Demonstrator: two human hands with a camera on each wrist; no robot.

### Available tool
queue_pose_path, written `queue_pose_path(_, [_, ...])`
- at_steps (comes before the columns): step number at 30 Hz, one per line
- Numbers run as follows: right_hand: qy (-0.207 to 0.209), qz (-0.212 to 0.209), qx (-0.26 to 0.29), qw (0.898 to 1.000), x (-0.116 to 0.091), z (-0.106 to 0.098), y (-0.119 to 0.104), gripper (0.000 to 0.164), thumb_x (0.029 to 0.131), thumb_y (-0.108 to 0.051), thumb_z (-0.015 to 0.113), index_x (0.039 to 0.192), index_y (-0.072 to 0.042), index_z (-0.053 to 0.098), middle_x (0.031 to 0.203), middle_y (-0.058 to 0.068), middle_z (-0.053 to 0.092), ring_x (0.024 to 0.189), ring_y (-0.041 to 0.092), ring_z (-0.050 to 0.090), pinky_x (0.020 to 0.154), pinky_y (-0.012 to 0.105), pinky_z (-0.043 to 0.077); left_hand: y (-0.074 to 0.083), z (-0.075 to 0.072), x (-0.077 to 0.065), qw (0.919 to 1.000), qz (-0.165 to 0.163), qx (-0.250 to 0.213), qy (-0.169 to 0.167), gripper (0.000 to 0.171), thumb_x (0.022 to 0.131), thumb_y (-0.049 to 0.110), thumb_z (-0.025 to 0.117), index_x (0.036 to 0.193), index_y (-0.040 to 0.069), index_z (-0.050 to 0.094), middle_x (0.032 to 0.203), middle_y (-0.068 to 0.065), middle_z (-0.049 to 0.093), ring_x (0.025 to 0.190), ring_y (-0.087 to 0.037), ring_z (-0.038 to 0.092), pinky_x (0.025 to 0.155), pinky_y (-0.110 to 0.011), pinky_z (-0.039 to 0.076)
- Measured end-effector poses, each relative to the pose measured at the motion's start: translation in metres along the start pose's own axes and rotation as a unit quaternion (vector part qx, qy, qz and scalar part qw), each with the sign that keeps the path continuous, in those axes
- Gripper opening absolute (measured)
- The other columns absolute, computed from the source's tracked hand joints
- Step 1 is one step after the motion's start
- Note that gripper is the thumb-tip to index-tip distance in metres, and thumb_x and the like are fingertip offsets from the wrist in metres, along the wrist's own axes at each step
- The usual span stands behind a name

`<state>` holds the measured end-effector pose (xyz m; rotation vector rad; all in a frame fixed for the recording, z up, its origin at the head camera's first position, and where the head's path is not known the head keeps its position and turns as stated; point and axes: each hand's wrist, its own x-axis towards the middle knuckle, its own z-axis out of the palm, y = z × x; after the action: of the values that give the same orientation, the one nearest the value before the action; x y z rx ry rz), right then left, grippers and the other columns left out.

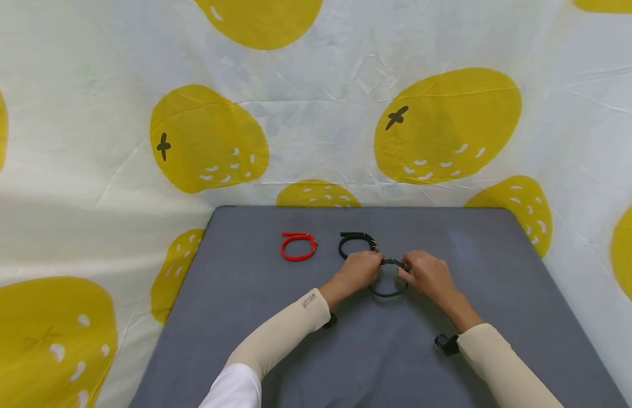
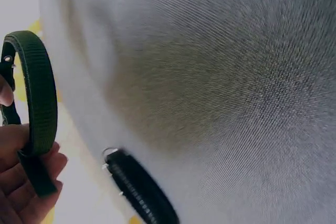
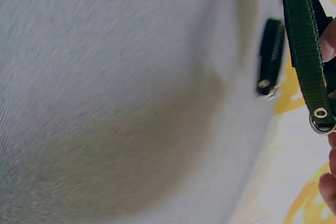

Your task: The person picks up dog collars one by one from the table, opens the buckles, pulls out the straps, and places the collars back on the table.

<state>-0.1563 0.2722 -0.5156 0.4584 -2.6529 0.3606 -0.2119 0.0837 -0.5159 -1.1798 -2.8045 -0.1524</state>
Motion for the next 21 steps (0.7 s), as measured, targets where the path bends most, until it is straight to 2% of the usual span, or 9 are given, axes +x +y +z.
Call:
queue_pose_path(3, [0.024,-0.005,0.028,0.999,0.003,-0.008,-0.010,0.024,0.069,-0.020,0.083,0.077,-0.012,0.062,0.070,-0.001,0.056,0.055,0.009,0.048,0.044,0.027,0.038,-0.004,-0.016,-0.012,0.9993,0.001,-0.028,0.025,0.008,0.094,0.020,0.059,0.087,0.019,0.063,0.080,0.005,0.063,0.064,-0.010,0.059,0.049,-0.025,0.045])
queue_pose_path(5, [0.032,0.003,0.061,0.998,0.006,-0.015,-0.018,0.024,0.069,-0.019,0.082,0.081,-0.012,0.063,0.073,-0.001,0.057,0.055,0.007,0.047,0.045,0.025,0.038,-0.006,-0.024,-0.021,0.9977,0.007,-0.047,0.049,0.007,0.094,0.021,0.060,0.096,0.018,0.066,0.085,0.006,0.065,0.069,-0.007,0.059,0.053,-0.021,0.047])
queue_pose_path(6, [0.034,0.009,0.083,0.996,0.007,-0.019,-0.022,0.023,0.070,-0.018,0.082,0.082,-0.012,0.064,0.074,-0.002,0.058,0.056,0.006,0.047,0.046,0.024,0.038,-0.007,-0.028,-0.026,0.9963,0.011,-0.059,0.061,0.011,0.094,0.023,0.061,0.102,0.018,0.066,0.089,0.006,0.065,0.072,-0.006,0.060,0.056,-0.019,0.047])
queue_pose_path(10, [0.030,0.029,0.190,0.981,0.008,-0.036,-0.038,0.020,0.075,-0.015,0.081,0.089,-0.013,0.067,0.080,-0.004,0.060,0.056,0.004,0.046,0.048,0.021,0.039,-0.014,-0.044,-0.050,0.9864,0.025,-0.115,0.115,0.028,0.092,0.025,0.063,0.118,0.013,0.064,0.100,0.005,0.067,0.083,-0.004,0.061,0.068,-0.015,0.048])
queue_pose_path(12, [0.016,0.037,0.240,0.970,0.010,-0.046,-0.046,0.017,0.077,-0.014,0.079,0.092,-0.015,0.070,0.081,-0.007,0.061,0.056,0.005,0.047,0.048,0.021,0.040,-0.019,-0.054,-0.062,0.9807,0.036,-0.134,0.138,0.031,0.092,0.027,0.062,0.119,0.013,0.064,0.102,0.004,0.067,0.084,-0.004,0.060,0.070,-0.014,0.048])
queue_pose_path(15, [-0.020,0.049,0.287,0.956,0.012,-0.058,-0.059,0.015,0.081,-0.016,0.076,0.095,-0.020,0.072,0.082,-0.011,0.061,0.056,0.006,0.048,0.048,0.022,0.040,-0.027,-0.066,-0.078,0.9730,0.058,-0.155,0.161,0.032,0.091,0.027,0.062,0.119,0.013,0.065,0.103,0.004,0.067,0.086,-0.003,0.060,0.071,-0.012,0.046])
queue_pose_path(17, [-0.045,0.053,0.304,0.950,0.013,-0.065,-0.068,0.014,0.082,-0.019,0.075,0.096,-0.022,0.072,0.083,-0.013,0.062,0.056,0.006,0.049,0.047,0.022,0.040,-0.031,-0.073,-0.088,0.9685,0.074,-0.165,0.172,0.031,0.090,0.027,0.064,0.118,0.012,0.065,0.103,0.004,0.067,0.087,-0.004,0.060,0.072,-0.012,0.045])
queue_pose_path(21, [-0.085,0.055,0.325,0.940,0.018,-0.081,-0.090,0.015,0.082,-0.015,0.074,0.097,-0.017,0.072,0.087,-0.007,0.063,0.056,0.007,0.050,0.046,0.023,0.040,-0.036,-0.084,-0.105,0.9603,0.096,-0.188,0.182,0.032,0.087,0.025,0.068,0.116,0.011,0.066,0.104,0.003,0.066,0.089,-0.005,0.060,0.075,-0.013,0.046])
